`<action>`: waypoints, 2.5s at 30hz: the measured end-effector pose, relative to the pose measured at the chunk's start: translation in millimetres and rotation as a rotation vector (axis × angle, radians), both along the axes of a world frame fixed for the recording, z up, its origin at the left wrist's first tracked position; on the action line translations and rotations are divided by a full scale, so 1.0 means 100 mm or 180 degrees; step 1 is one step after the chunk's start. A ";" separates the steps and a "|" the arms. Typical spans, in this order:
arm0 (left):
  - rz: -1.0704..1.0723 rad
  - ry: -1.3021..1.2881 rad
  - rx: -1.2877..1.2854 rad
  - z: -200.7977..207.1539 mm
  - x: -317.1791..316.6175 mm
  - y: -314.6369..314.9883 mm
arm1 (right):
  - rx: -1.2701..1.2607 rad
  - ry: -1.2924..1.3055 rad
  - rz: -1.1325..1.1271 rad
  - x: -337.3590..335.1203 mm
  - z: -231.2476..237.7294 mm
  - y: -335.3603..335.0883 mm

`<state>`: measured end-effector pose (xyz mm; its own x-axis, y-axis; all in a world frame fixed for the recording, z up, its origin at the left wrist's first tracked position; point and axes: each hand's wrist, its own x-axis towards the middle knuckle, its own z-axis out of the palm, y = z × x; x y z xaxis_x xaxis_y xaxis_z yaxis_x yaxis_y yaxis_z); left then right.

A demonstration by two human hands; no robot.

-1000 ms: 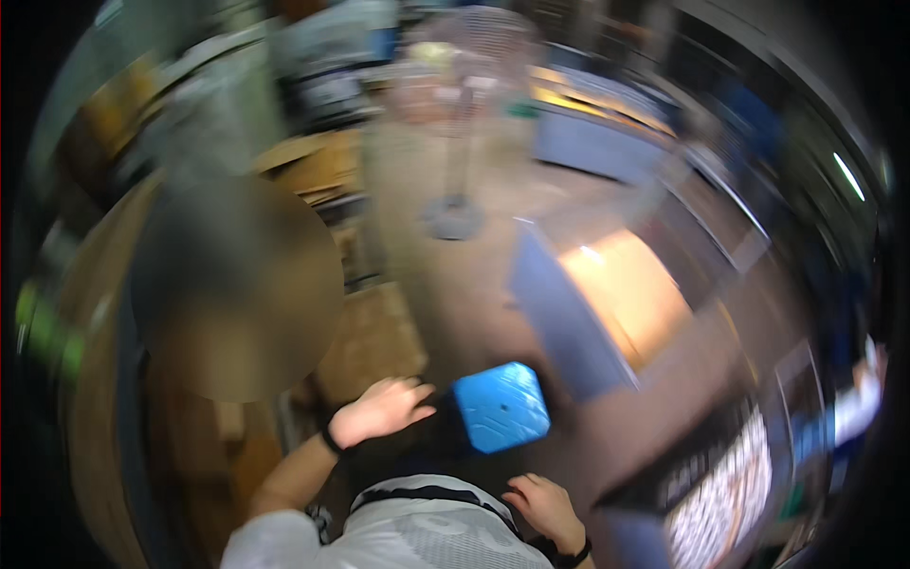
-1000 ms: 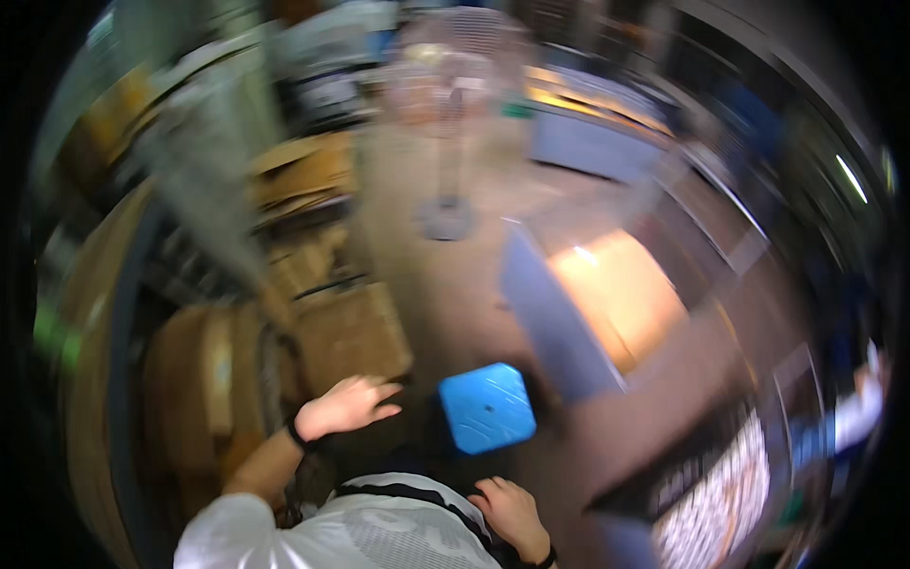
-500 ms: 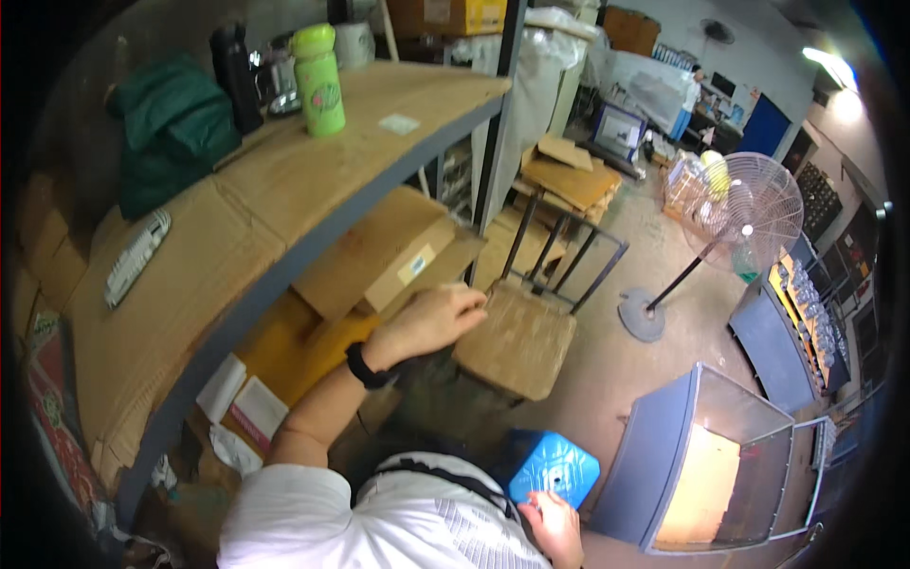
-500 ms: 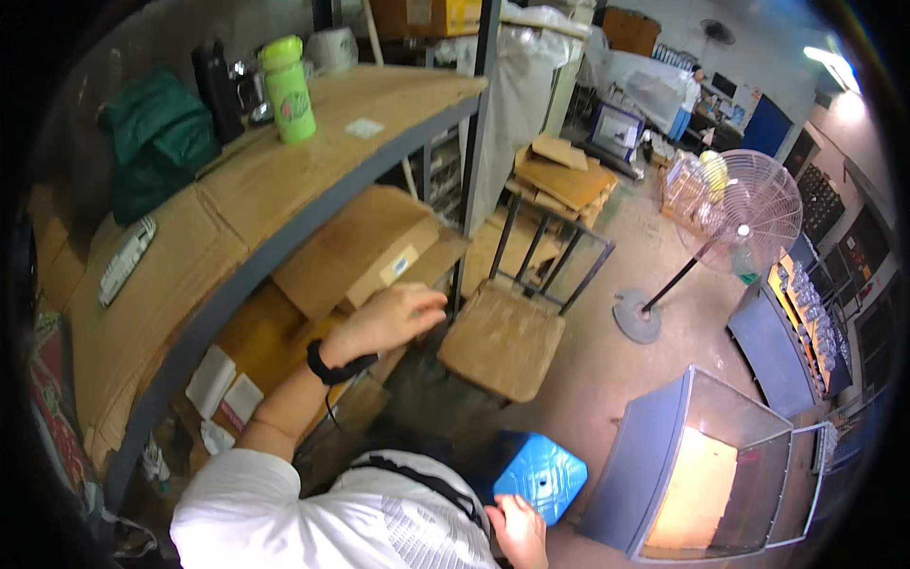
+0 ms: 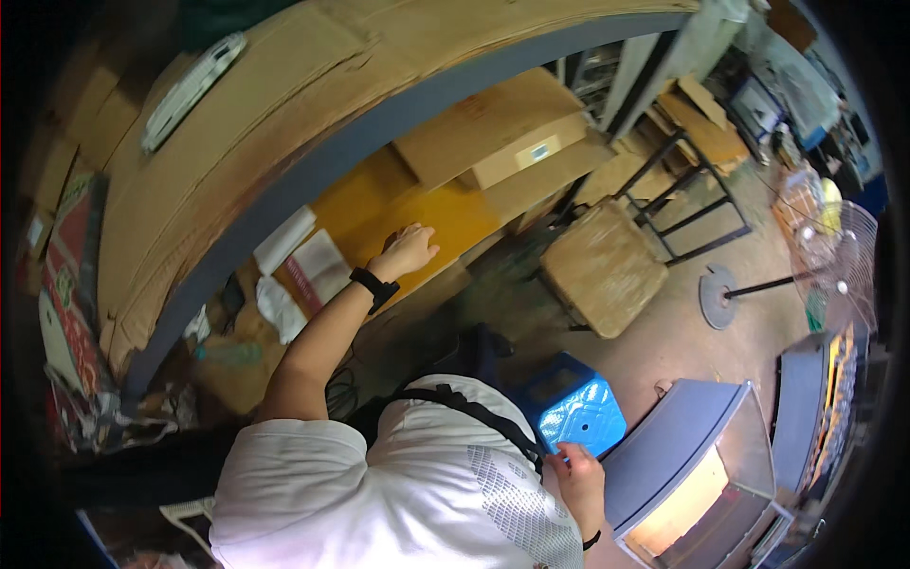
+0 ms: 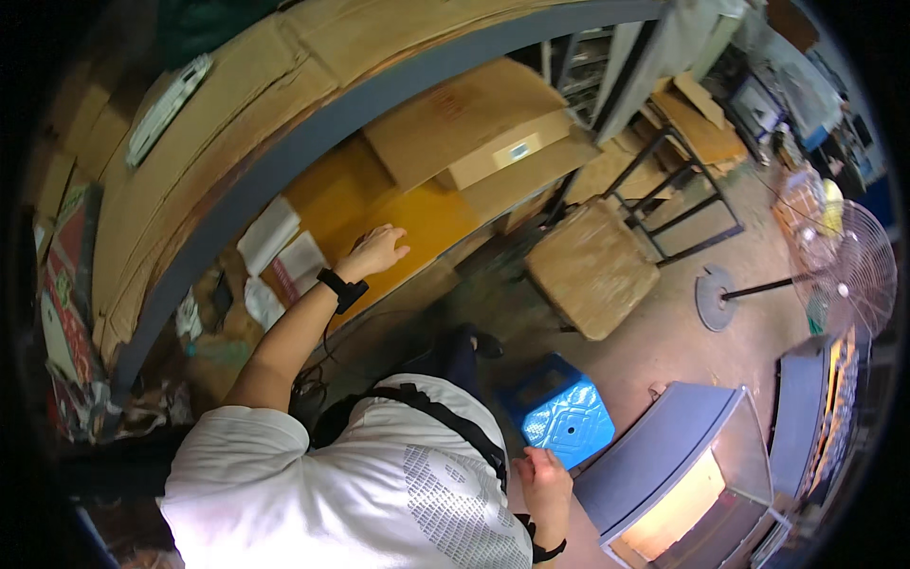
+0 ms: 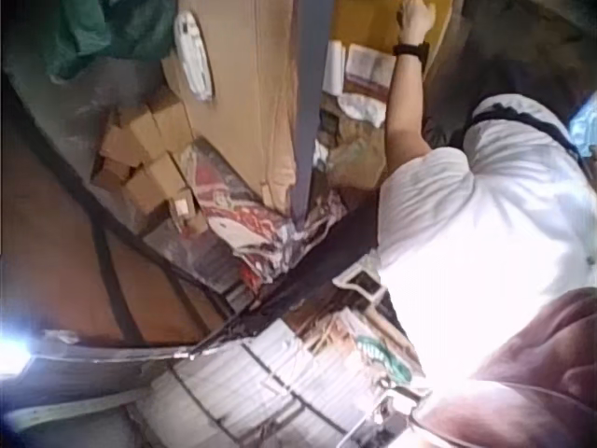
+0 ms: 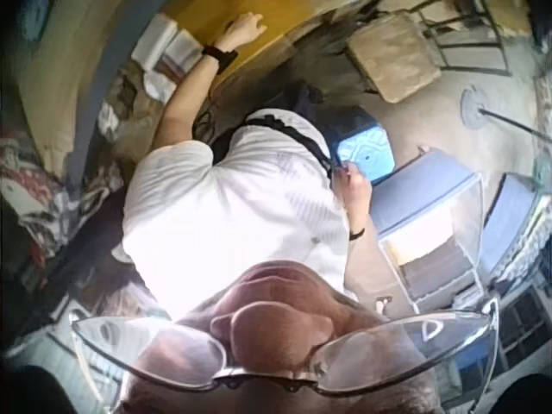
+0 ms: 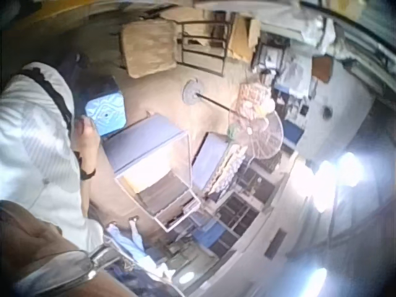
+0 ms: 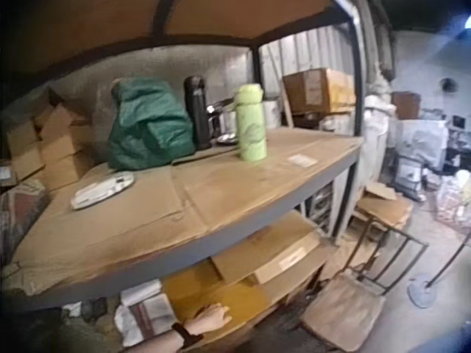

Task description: Checking and sorting small metal cylinder components on a cart.

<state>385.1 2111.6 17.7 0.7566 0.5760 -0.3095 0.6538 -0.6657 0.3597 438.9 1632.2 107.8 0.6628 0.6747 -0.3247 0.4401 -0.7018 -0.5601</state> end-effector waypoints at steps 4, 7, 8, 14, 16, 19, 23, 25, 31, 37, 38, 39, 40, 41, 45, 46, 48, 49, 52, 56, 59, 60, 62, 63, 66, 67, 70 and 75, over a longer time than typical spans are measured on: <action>0.0390 0.0413 0.0153 -0.23 -0.64 -0.04 | -0.0319 0.0075 0.0352 0.22 -0.04 0.12; 0.0586 0.0439 0.0003 -0.34 -0.99 -0.02 | -0.0242 -0.0021 0.0485 0.31 -0.07 0.20; 0.0699 0.0358 0.0127 -0.45 -1.09 0.02 | -0.0254 0.0015 0.0474 0.32 -0.04 0.22; 0.1544 -0.0629 0.0390 -1.12 -1.58 0.64 | -0.0291 -0.0118 0.0158 0.26 0.11 0.03; 0.2262 -0.0240 0.0499 -1.32 -2.12 0.90 | -0.0311 -0.0145 0.0045 0.28 0.09 -0.05; 0.2849 -0.0697 0.1138 -1.54 -2.43 0.84 | -0.0187 -0.0114 -0.0366 0.09 0.09 -0.49; 0.3580 -0.0190 0.0570 -1.37 -2.38 0.37 | -0.0531 -0.0293 -0.0356 -0.01 -0.09 -0.68; 0.3259 0.0329 0.0724 -1.29 -2.69 0.15 | -0.0024 -0.0243 -0.0175 -0.07 -0.22 -0.73; 0.3347 0.0511 0.0311 -1.26 -3.57 -0.31 | -0.0100 0.0173 0.0466 -0.20 -0.17 -0.53; 0.3538 -0.0137 0.0393 -1.02 -3.57 -0.55 | -0.0278 0.0062 0.0795 -0.34 -0.13 -0.47; 0.3533 -0.0474 0.0355 -1.03 -3.55 -0.54 | -0.0298 -0.0012 0.0824 -0.35 -0.12 -0.45; 0.3528 -0.0481 0.0319 -1.05 -3.50 -0.54 | -0.0326 -0.0032 0.0816 -0.36 -0.08 -0.42; 0.3099 -0.0277 0.1298 -1.07 -3.44 -0.54 | -0.0390 -0.0063 0.0763 -0.38 -0.04 -0.39; 0.2614 -0.0075 0.2258 -1.09 -3.39 -0.52 | -0.0450 -0.0091 0.0711 -0.40 -0.01 -0.36; 0.2208 0.0093 0.2343 -1.23 -3.50 -0.28 | -0.0440 -0.0203 0.0737 -0.49 0.02 -0.38; 0.2275 -0.0001 0.2078 -1.24 -3.54 -0.18 | -0.0499 -0.0135 0.0668 -0.53 0.02 -0.37; 0.2568 -0.0398 0.1682 -1.27 -3.56 0.00 | -0.0536 -0.0076 0.0582 -0.59 0.02 -0.33; 0.2558 -0.0409 0.1695 -1.27 -3.62 0.05 | -0.0512 -0.0079 0.0580 -0.63 0.02 -0.32; 0.3267 -0.1436 0.1265 -1.21 -3.83 0.35 | -0.0419 -0.0099 0.0551 -0.70 0.03 -0.12; 0.1634 -0.0822 0.0759 -0.99 -3.70 0.29 | -0.0332 -0.0173 0.0417 -0.90 0.06 0.04; 0.1102 -0.0222 0.1859 -0.98 -3.58 0.09 | -0.0395 -0.0144 0.0378 -1.07 0.09 0.13; 0.1191 -0.0092 0.1683 -1.10 -3.61 0.13 | -0.0405 -0.0147 0.0352 -1.12 0.09 0.16; 0.1073 0.0091 0.1536 -1.14 -3.61 0.30 | -0.0571 -0.0215 0.0428 -1.21 0.10 0.17; 0.0980 0.0285 0.1406 -1.15 -3.60 0.35 | -0.0607 -0.0205 0.0383 -1.25 0.09 0.16; 0.1608 -0.0763 0.1325 -1.22 -4.01 0.70 | -0.0450 -0.0170 0.0409 -1.34 0.09 0.20; 0.2075 -0.1514 0.1240 -1.22 -4.13 0.85 | -0.0423 -0.0167 0.0396 -1.37 0.10 0.20; 0.2877 -0.3041 -0.1646 -0.56 -3.54 0.83 | -0.0547 -0.0212 0.0194 -1.50 0.06 0.21; 0.2617 -0.3809 -0.3834 0.07 -2.86 0.67 | -0.0312 -0.0352 -0.0016 -1.61 0.14 0.28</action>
<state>99.5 2178.6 24.9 0.5359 0.7643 -0.3587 -0.2793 0.5614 0.7790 278.0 1660.6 121.4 0.7016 0.6399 -0.3137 0.4915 -0.7532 -0.4371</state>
